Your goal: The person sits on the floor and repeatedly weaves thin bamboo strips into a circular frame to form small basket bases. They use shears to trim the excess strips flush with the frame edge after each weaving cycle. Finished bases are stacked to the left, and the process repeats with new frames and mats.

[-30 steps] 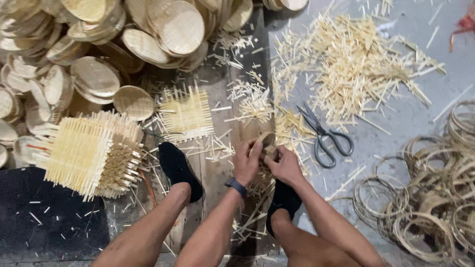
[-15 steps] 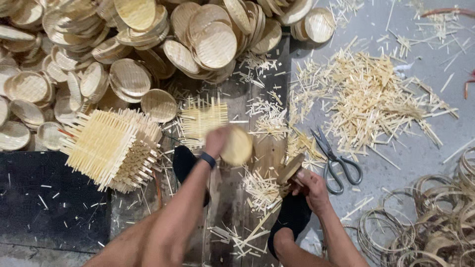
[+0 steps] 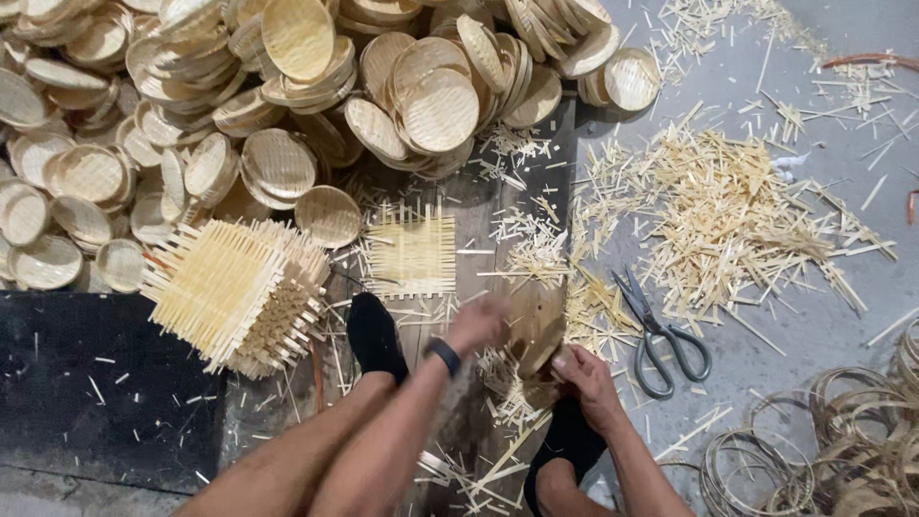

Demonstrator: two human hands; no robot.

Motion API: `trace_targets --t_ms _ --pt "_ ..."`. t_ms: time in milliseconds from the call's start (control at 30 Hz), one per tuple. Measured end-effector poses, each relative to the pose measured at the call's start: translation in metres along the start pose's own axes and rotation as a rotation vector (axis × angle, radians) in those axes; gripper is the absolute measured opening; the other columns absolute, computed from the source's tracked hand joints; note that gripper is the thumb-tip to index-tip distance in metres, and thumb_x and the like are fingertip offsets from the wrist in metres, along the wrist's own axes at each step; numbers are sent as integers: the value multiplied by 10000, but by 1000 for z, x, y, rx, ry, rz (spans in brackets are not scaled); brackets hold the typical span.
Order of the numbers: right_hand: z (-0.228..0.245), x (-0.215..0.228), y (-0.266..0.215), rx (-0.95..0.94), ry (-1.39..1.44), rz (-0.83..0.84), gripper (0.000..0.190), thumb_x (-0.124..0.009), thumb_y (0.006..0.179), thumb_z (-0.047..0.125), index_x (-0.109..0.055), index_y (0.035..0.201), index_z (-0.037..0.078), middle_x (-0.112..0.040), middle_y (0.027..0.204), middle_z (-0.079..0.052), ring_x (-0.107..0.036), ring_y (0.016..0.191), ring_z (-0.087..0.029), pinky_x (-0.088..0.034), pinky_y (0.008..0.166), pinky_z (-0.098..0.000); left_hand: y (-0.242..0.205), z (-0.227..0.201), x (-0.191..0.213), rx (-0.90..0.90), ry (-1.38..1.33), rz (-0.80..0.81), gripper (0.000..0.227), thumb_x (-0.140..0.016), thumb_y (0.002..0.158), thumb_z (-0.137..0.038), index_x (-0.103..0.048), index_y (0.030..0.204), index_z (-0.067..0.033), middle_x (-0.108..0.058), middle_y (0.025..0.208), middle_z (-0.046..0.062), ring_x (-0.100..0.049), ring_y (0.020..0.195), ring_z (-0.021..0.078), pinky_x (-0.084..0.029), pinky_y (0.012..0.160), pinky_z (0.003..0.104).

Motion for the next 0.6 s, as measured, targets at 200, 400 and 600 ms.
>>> trace_targets --t_ms 200,400,600 --pt "1 -4 4 -147 19 -131 620 -500 968 542 -676 1268 29 -733 1033 -105 -683 880 -181 -540 766 -295 -34 58 -74 253 -696 -80 565 -751 838 -352 -642 1299 -45 -728 1142 168 -739 951 287 -577 725 478" --pt "26 -14 14 -30 -259 -237 432 -663 955 236 -654 1323 10 -745 1119 -85 -700 949 -157 -575 804 -318 18 79 28 -229 70 -544 484 -837 810 -280 -671 1201 -46 -735 1096 179 -702 992 301 -570 854 410" --pt "-6 -17 30 -48 55 -262 386 -700 961 178 -677 1284 -32 -736 1095 -96 -676 913 -151 -570 798 -317 30 76 199 -22 677 -957 863 -796 822 -388 -463 1386 173 -483 1337 362 -439 1283 505 -385 1063 566"
Point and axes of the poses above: each hand's wrist, its own y-axis towards the middle knuckle, its own x-axis out of the back of the hand, z = x × y, the point moved 8 cm from there along y, towards the middle knuckle
